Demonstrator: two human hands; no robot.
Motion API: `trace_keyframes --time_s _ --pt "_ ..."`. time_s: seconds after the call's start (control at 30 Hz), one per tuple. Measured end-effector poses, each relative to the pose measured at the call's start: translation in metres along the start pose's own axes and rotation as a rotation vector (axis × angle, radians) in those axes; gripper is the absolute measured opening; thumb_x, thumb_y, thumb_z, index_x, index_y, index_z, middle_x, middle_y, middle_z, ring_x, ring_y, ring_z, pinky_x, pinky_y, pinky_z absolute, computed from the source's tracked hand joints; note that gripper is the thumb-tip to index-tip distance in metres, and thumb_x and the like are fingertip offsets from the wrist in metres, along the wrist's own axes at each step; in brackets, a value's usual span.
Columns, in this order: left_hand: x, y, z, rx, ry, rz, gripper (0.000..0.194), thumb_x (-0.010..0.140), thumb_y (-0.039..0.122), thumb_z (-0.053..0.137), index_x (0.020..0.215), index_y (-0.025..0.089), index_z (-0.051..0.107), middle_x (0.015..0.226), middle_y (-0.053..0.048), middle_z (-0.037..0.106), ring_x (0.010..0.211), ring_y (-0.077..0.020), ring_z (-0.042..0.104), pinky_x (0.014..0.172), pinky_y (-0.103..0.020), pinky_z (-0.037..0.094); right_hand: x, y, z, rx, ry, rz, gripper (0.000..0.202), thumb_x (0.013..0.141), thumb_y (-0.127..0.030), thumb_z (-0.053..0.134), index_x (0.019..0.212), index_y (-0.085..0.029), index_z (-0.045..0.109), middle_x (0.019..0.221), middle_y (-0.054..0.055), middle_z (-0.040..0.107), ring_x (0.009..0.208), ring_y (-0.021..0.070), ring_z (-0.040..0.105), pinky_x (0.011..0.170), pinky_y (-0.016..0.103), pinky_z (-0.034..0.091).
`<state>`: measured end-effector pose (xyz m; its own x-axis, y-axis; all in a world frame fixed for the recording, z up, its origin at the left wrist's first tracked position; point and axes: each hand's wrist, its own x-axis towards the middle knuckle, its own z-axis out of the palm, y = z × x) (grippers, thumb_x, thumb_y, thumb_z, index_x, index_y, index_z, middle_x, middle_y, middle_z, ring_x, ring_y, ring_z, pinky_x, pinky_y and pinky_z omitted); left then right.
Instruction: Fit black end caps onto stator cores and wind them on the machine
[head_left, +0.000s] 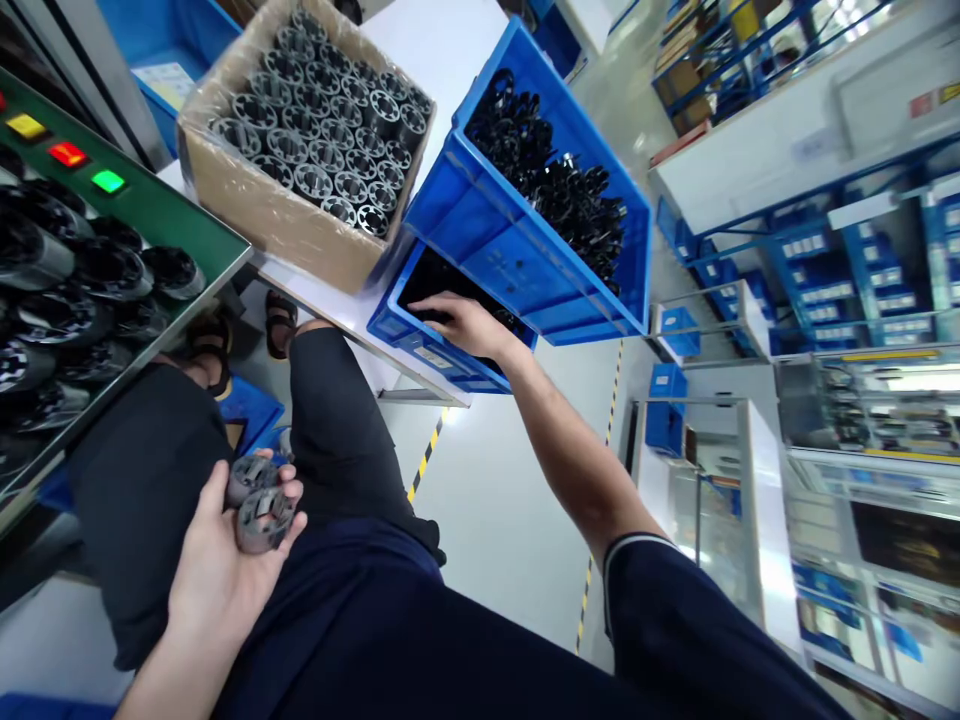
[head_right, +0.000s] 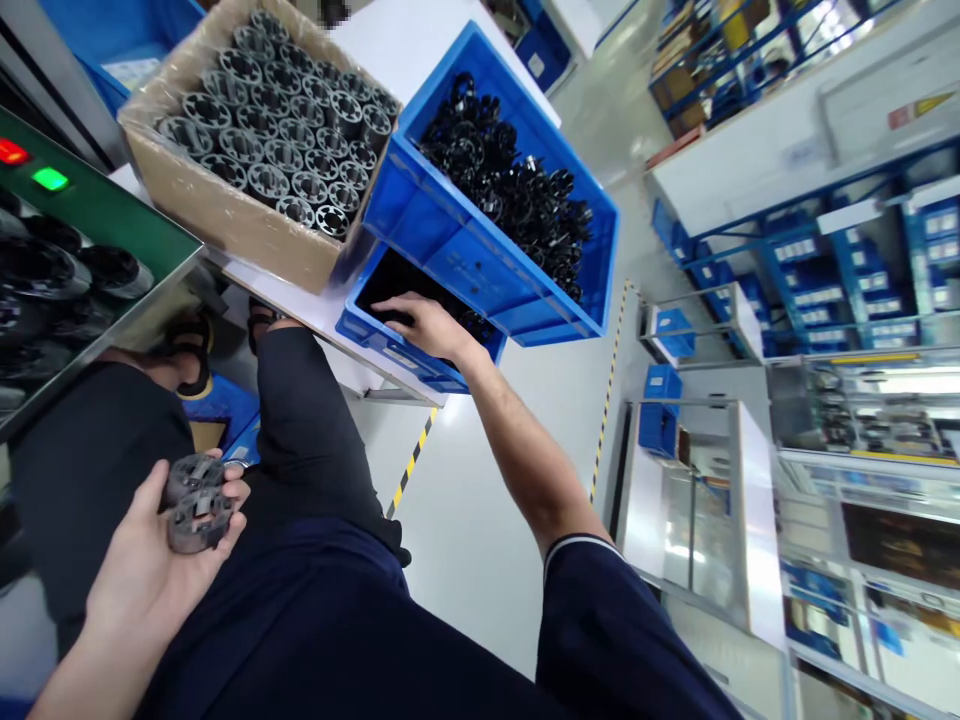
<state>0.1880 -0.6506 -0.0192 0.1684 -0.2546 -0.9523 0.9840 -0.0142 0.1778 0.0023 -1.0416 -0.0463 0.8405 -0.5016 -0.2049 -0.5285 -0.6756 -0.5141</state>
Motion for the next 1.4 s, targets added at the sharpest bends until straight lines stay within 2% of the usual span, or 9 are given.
trace_keyframes --time_s 0.17,0.33,0.53,0.8,0.97,1.07,1.17,1.3,1.4 --pt "-0.003 0.005 -0.001 -0.136 0.027 -0.092 0.031 0.126 0.034 0.050 0.121 0.016 0.075 0.092 -0.004 0.075 0.064 -0.0131 0.077 0.059 -0.021 0.070 0.020 0.022 0.012 -0.015 -0.081 -0.023 0.046 0.102 -0.030 0.086 0.148 -0.025 0.083 0.150 0.011 0.087 0.129 0.0304 0.081 0.112 0.041 0.066" --pt "-0.007 0.003 0.002 -0.024 0.078 -0.011 0.036 0.127 0.040 0.046 0.113 0.020 0.072 0.082 -0.001 0.065 0.059 -0.0173 0.068 0.044 -0.024 0.056 0.014 0.028 0.009 -0.044 -0.132 -0.039 0.029 0.106 -0.030 0.076 0.133 -0.025 0.086 0.132 0.008 0.088 0.103 0.0250 0.077 0.094 0.035 0.059" --pt "-0.008 0.001 0.002 0.006 0.060 -0.015 0.035 0.128 0.040 0.045 0.119 0.020 0.072 0.088 -0.002 0.069 0.060 -0.0161 0.068 0.045 -0.023 0.054 0.002 0.033 0.004 -0.032 -0.149 -0.060 0.034 0.095 -0.032 0.086 0.127 -0.027 0.094 0.137 0.010 0.088 0.113 0.0292 0.080 0.094 0.036 0.059" --pt "0.003 -0.006 -0.018 0.246 -0.189 0.140 0.033 0.113 0.052 0.062 0.121 0.021 0.069 0.076 -0.002 0.065 0.053 -0.0221 0.063 0.038 -0.025 0.045 -0.010 0.033 0.004 0.112 0.142 0.010 0.044 0.096 -0.045 0.086 0.131 -0.021 0.094 0.116 0.011 0.091 0.099 0.0284 0.077 0.088 0.040 0.064" --pt "0.002 -0.008 -0.021 0.328 -0.319 0.287 0.068 0.088 0.076 0.098 0.123 0.025 0.070 0.083 -0.002 0.072 0.060 -0.0235 0.067 0.036 -0.024 0.043 -0.021 0.028 0.009 0.219 0.303 0.099 0.060 0.106 -0.053 0.073 0.151 -0.017 0.086 0.110 0.010 0.091 0.085 0.0241 0.080 0.082 0.038 0.069" --pt "-0.003 -0.004 -0.013 0.309 -0.358 0.368 0.068 0.088 0.078 0.100 0.119 0.025 0.072 0.086 -0.002 0.076 0.061 -0.0235 0.071 0.041 -0.026 0.050 -0.036 -0.001 0.015 0.280 0.402 0.090 0.051 0.108 -0.054 0.076 0.147 -0.022 0.089 0.136 0.012 0.092 0.115 0.0314 0.089 0.109 0.049 0.075" --pt "-0.010 -0.001 -0.001 0.287 -0.457 0.431 0.064 0.094 0.080 0.097 0.116 0.024 0.075 0.087 -0.004 0.080 0.061 -0.0229 0.076 0.057 -0.031 0.063 -0.059 -0.061 0.031 0.469 0.482 -0.004 0.033 0.105 -0.052 0.092 0.126 -0.027 0.095 0.149 0.009 0.090 0.137 0.0360 0.088 0.126 0.056 0.072" --pt "-0.022 -0.001 0.013 0.277 -0.606 0.492 0.058 0.104 0.080 0.089 0.124 0.026 0.080 0.088 -0.005 0.082 0.065 -0.0242 0.078 0.063 -0.033 0.065 -0.089 -0.158 0.055 0.671 0.394 -0.279 0.033 0.102 -0.042 0.103 0.132 -0.032 0.096 0.128 0.006 0.096 0.118 0.0304 0.095 0.110 0.046 0.079" --pt "-0.029 -0.006 0.015 0.277 -0.555 0.605 0.059 0.110 0.077 0.084 0.138 0.026 0.085 0.103 -0.007 0.083 0.085 -0.0253 0.082 0.080 -0.034 0.070 -0.097 -0.206 0.067 0.710 0.337 -0.448 0.041 0.099 -0.036 0.107 0.137 -0.033 0.095 0.114 0.005 0.097 0.110 0.0291 0.095 0.104 0.044 0.081"
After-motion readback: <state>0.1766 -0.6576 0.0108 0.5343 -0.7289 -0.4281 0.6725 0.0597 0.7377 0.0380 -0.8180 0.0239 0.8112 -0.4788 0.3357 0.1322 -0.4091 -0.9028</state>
